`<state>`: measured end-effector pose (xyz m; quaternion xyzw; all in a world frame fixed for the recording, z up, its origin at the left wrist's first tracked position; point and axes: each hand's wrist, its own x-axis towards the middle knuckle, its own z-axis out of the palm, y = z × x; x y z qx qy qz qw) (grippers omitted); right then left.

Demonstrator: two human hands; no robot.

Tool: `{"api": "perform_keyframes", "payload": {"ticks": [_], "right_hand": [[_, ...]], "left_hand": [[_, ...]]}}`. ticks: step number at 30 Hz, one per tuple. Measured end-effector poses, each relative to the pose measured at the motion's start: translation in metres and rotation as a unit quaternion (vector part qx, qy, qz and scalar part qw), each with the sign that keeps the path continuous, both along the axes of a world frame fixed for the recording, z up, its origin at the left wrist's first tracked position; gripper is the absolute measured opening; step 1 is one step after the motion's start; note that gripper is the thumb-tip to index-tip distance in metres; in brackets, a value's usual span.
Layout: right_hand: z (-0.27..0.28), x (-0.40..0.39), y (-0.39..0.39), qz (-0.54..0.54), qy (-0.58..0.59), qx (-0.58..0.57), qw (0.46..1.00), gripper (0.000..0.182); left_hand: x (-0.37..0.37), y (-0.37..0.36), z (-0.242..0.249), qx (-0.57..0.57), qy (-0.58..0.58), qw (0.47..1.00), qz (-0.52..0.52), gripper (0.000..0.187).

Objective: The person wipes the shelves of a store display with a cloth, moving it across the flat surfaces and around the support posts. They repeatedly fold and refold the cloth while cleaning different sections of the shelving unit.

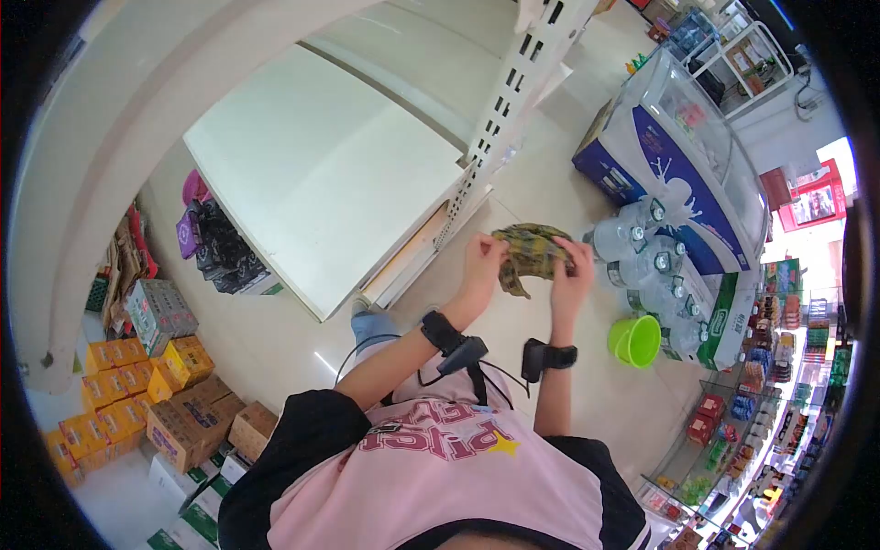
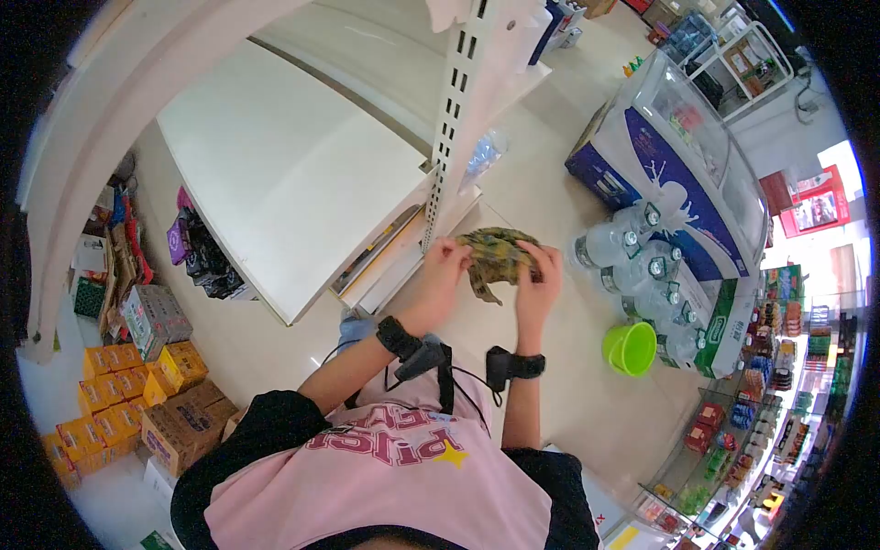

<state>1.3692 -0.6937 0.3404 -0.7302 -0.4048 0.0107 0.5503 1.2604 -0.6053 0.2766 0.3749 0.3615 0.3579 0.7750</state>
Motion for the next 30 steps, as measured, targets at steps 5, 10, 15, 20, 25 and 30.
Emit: {"api": "perform_keyframes", "payload": {"ticks": [5,10,15,20,25,30], "right_hand": [[-0.006,-0.020,0.045,0.009,0.031,-0.025,0.999,0.033],[0.004,-0.038,0.112,0.099,-0.043,0.097,0.989,0.031],[-0.051,-0.041,0.146,0.067,-0.044,0.101,0.992,0.028],[-0.079,-0.036,0.142,0.043,-0.079,0.056,0.994,0.024],[-0.118,-0.040,0.141,0.040,-0.068,0.012,0.997,0.022],[-0.129,-0.045,0.141,0.029,-0.056,0.027,0.998,0.022]], "left_hand": [[-0.004,0.036,0.000,-0.136,-0.182,0.969,0.101,0.009],[-0.014,0.076,-0.004,0.061,-0.157,0.985,0.035,0.019],[-0.005,0.083,-0.041,0.196,-0.082,0.977,0.011,0.038],[-0.005,0.080,-0.048,-0.108,-0.319,0.941,0.031,0.036],[-0.001,0.086,-0.080,-0.209,-0.251,0.943,0.061,0.028],[-0.003,0.092,-0.110,-0.171,-0.220,0.960,0.027,0.027]]}}
